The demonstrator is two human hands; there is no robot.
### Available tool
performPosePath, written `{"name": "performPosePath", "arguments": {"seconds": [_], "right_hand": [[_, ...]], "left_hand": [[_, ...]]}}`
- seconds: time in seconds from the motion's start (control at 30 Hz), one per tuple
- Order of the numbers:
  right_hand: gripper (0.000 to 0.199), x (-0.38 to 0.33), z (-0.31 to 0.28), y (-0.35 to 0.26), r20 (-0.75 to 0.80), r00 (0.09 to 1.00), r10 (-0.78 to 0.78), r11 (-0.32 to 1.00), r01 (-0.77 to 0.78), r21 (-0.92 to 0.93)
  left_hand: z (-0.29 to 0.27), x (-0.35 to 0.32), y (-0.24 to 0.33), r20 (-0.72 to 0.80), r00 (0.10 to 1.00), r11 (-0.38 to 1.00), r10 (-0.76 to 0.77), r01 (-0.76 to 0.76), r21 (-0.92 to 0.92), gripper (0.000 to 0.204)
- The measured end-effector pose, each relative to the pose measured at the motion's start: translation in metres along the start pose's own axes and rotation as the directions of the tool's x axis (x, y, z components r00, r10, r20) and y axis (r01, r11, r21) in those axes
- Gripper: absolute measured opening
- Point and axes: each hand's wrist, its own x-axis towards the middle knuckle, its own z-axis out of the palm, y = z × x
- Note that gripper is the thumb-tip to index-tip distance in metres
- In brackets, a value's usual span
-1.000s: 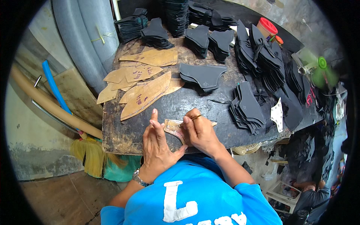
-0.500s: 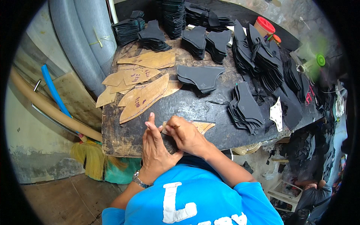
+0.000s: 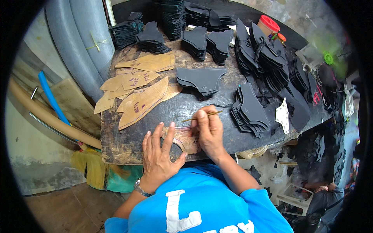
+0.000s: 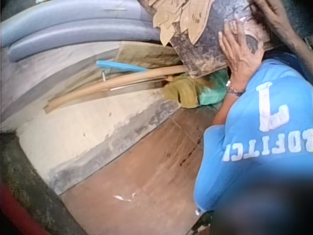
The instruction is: The person repeatedly places a cardboard template over a black fabric piece on a table and uses a small marking tool to trace or mark the template outline onto the fabric. After each mark, the template is lifted and set aside, and the process is repeated with additional fabric pieces.
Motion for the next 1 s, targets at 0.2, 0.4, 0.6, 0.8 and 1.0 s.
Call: {"name": "performPosePath", "arguments": {"seconds": [0.2, 0.4, 0.6, 0.8, 1.0], "right_hand": [[0.025, 0.002, -0.033, -0.001, 0.085, 0.991, -0.099, 0.928, 0.123, -0.351], [0.019, 0.000, -0.029, 0.001, 0.152, 0.979, -0.138, 0.859, 0.194, -0.474], [0.015, -0.002, -0.023, -0.001, 0.108, 0.974, -0.199, 0.873, 0.227, -0.432], [0.013, -0.005, -0.011, -0.002, 0.281, 0.923, -0.264, 0.790, 0.374, -0.486], [0.013, -0.004, -0.009, -0.009, 0.206, 0.979, -0.013, 0.894, 0.103, -0.435]], "left_hand": [[-0.003, -0.002, 0.002, 0.121, 0.993, 0.999, 0.000, -0.006, 0.047, 0.055], [-0.004, -0.002, 0.002, 0.134, 0.990, 0.991, 0.039, -0.056, 0.124, 0.044], [-0.004, -0.001, 0.003, 0.150, 0.988, 0.986, 0.045, -0.068, 0.151, 0.046], [-0.007, -0.001, 0.001, 0.170, 0.985, 0.988, 0.032, -0.057, 0.144, 0.045], [-0.006, -0.001, 0.002, 0.154, 0.988, 0.991, 0.027, -0.046, 0.123, 0.042]]}}
